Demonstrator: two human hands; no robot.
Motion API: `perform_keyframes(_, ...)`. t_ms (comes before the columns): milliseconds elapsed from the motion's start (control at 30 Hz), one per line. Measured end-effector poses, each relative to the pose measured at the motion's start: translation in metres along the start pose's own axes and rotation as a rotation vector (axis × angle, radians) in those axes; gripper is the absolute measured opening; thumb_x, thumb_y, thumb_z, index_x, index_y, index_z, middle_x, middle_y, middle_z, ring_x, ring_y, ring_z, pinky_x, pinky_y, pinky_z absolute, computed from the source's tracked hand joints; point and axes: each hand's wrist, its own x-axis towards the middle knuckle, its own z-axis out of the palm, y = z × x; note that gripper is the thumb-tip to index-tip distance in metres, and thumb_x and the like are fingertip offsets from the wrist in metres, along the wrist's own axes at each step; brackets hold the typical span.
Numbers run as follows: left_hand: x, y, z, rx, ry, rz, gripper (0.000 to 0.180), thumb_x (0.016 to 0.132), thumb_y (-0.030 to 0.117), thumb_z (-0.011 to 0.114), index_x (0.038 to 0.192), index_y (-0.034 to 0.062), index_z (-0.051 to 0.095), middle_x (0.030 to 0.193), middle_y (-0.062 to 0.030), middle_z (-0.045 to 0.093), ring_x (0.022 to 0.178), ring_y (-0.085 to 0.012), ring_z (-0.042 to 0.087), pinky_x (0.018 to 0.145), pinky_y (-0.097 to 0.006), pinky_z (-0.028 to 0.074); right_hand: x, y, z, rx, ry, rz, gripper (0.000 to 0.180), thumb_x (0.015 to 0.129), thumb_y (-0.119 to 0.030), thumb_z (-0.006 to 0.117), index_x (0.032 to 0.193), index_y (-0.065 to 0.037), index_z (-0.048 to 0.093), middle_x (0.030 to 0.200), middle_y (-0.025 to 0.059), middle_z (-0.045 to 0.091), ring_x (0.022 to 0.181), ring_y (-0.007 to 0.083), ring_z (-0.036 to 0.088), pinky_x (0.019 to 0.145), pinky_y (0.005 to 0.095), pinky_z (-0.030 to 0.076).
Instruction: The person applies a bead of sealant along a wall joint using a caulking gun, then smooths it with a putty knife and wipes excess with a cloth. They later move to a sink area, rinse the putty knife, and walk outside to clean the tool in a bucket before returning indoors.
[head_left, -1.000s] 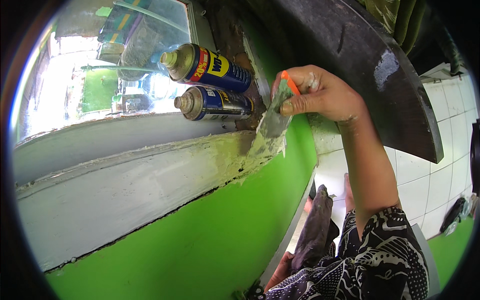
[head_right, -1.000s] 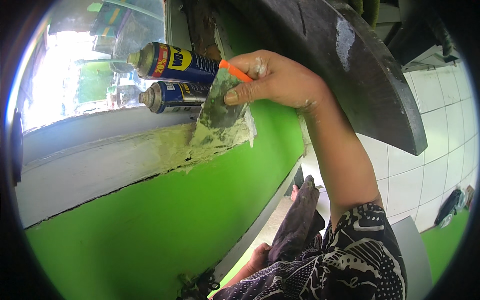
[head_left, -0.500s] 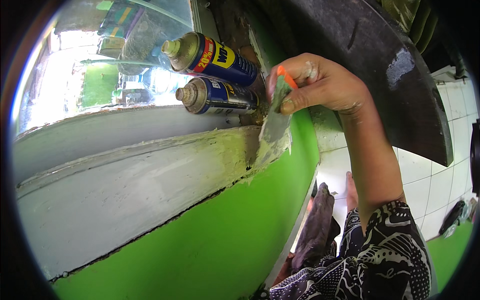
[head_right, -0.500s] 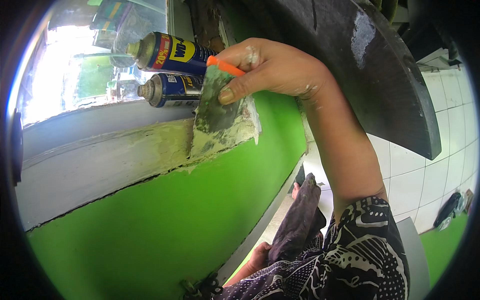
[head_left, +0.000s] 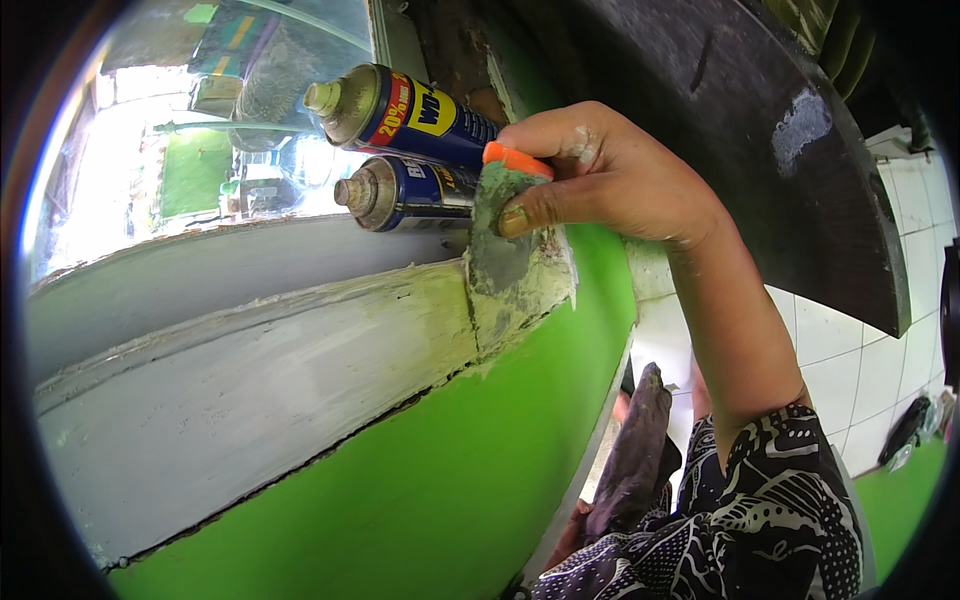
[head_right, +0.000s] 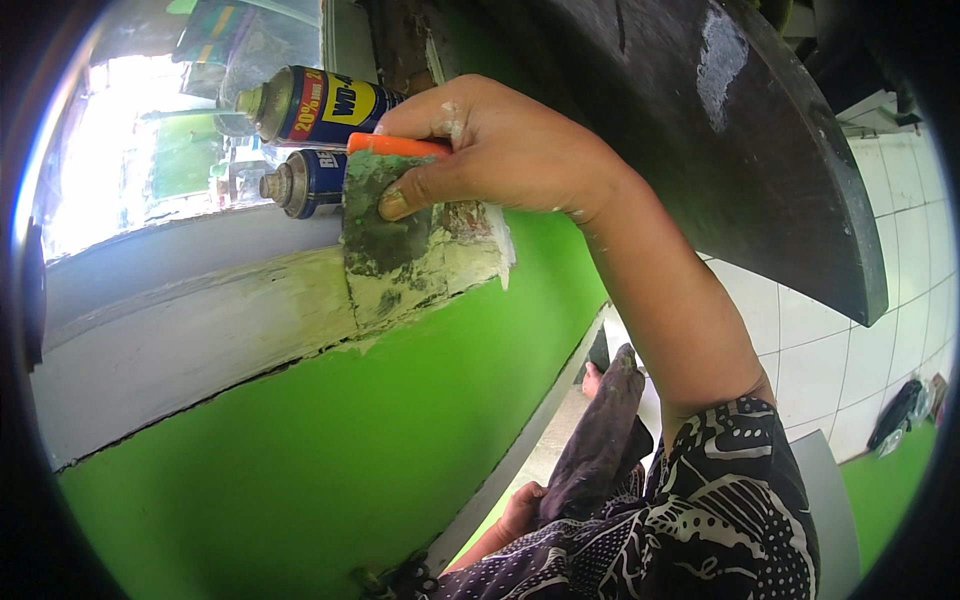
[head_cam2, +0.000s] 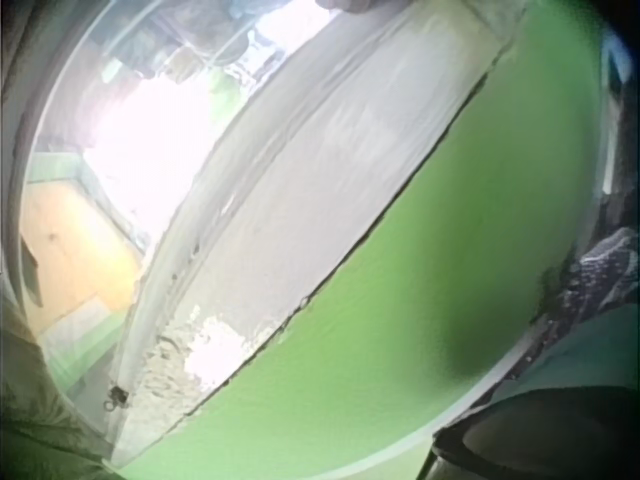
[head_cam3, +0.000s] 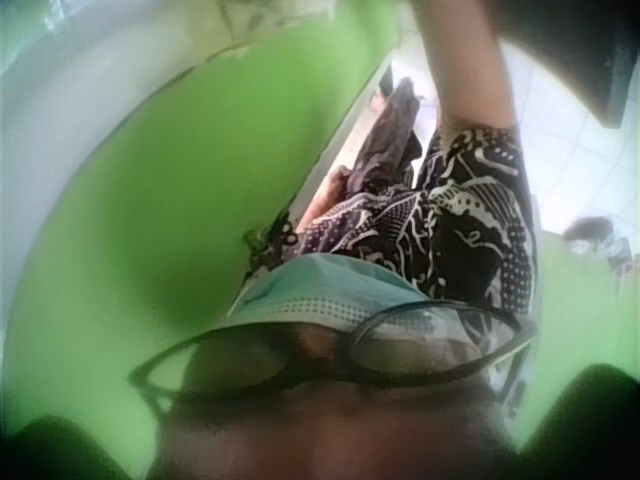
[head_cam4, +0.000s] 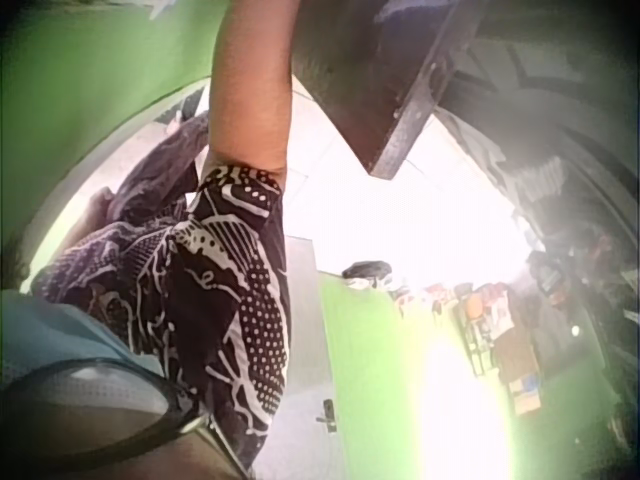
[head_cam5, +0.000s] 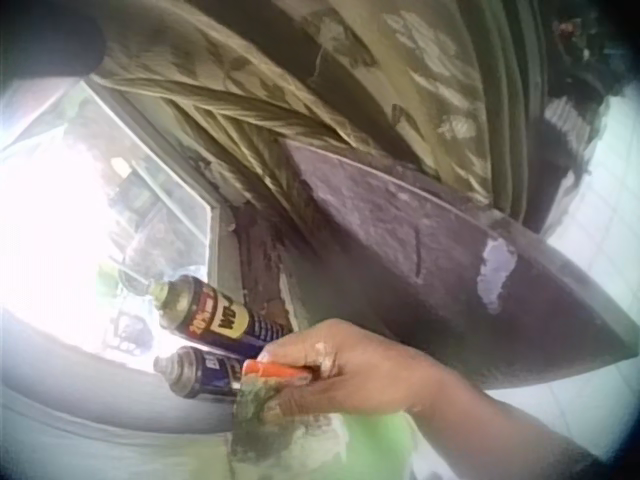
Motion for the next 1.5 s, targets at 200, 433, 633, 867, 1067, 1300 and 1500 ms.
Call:
perform_keyframes(200,-0.027,0.027,0.113,0.215,0.274,-0.056,0.045,0.080,0.025,0.040,0.105,-0.0060,0.061,0.107,-0.0205,0.065,0.093,-0.0312,0.062,0.092,-0.038,0.046,0.001,0.007,0.006,0.016,0.106,-0.058,0.023,0.072,-0.013,0.078,0.089,-0.001,0.067,0.068,-0.0022,0.050,0.065,0.0082,0.045,0.060,0.0264,0.036)
perform_keyframes(433,-0.025,0.023,0.077,-0.131,-0.093,-0.157,0.048,0.079,0.025,0.039,0.108,-0.0069,0.060,0.109,-0.0218,0.065,0.093,-0.0327,0.062,0.092,-0.039,0.046,-0.029,-0.004,-0.020,0.239,0.055,0.076,0.025,0.078,-0.008,0.071,0.100,0.002,0.065,0.077,-0.0040,0.060,0.072,0.0065,0.052,0.065,0.0242,0.041)
perform_keyframes(633,-0.019,0.020,0.066,-0.184,-0.126,-0.183,0.050,0.079,0.025,0.038,0.110,-0.0077,0.060,0.110,-0.0220,0.064,0.095,-0.0328,0.062,0.093,-0.039,0.046,-0.012,-0.001,-0.011,0.203,-0.048,0.026,0.026,0.079,-0.013,0.072,0.099,0.001,0.066,0.079,-0.0034,0.061,0.074,0.0068,0.052,0.070,0.0243,0.042)
perform_keyframes(867,-0.012,0.014,0.052,-0.231,-0.158,-0.107,0.046,0.080,0.024,0.038,0.105,-0.0073,0.061,0.109,-0.0220,0.064,0.094,-0.0324,0.061,0.092,-0.039,0.046,-0.008,0.025,-0.014,-0.119,-0.133,0.198,0.023,0.079,-0.019,0.074,0.084,0.000,0.062,0.068,-0.0039,0.050,0.067,0.0076,0.046,0.062,0.0259,0.038)
perform_keyframes(1067,-0.020,0.030,0.086,-0.146,-0.136,-0.160,0.044,0.080,0.023,0.038,0.101,-0.0064,0.062,0.104,-0.0213,0.066,0.090,-0.0320,0.062,0.089,-0.039,0.047,-0.028,-0.002,-0.029,0.015,-0.125,0.180,0.027,0.079,-0.012,0.069,0.101,0.002,0.064,0.078,-0.0009,0.059,0.072,0.0080,0.051,0.066,0.0263,0.042)
perform_keyframes(1300,-0.033,0.035,0.113,-0.131,-0.103,-0.211,0.047,0.078,0.026,0.041,0.105,-0.0066,0.061,0.105,-0.0214,0.066,0.091,-0.0327,0.063,0.089,-0.040,0.048,-0.005,-0.005,-0.012,0.065,-0.147,0.032,0.028,0.081,-0.004,0.068,0.108,0.001,0.062,0.086,-0.0034,0.059,0.078,0.0045,0.051,0.072,0.0231,0.043)
perform_keyframes(1500,-0.025,0.026,0.091,-0.089,-0.042,-0.172,0.048,0.077,0.025,0.041,0.109,-0.0056,0.060,0.107,-0.0208,0.065,0.092,-0.0323,0.063,0.091,-0.041,0.048,0.001,-0.006,-0.009,-0.333,-0.232,0.167,0.027,0.079,-0.001,0.068,0.106,0.001,0.062,0.085,-0.0029,0.059,0.079,0.0045,0.050,0.072,0.0237,0.044)
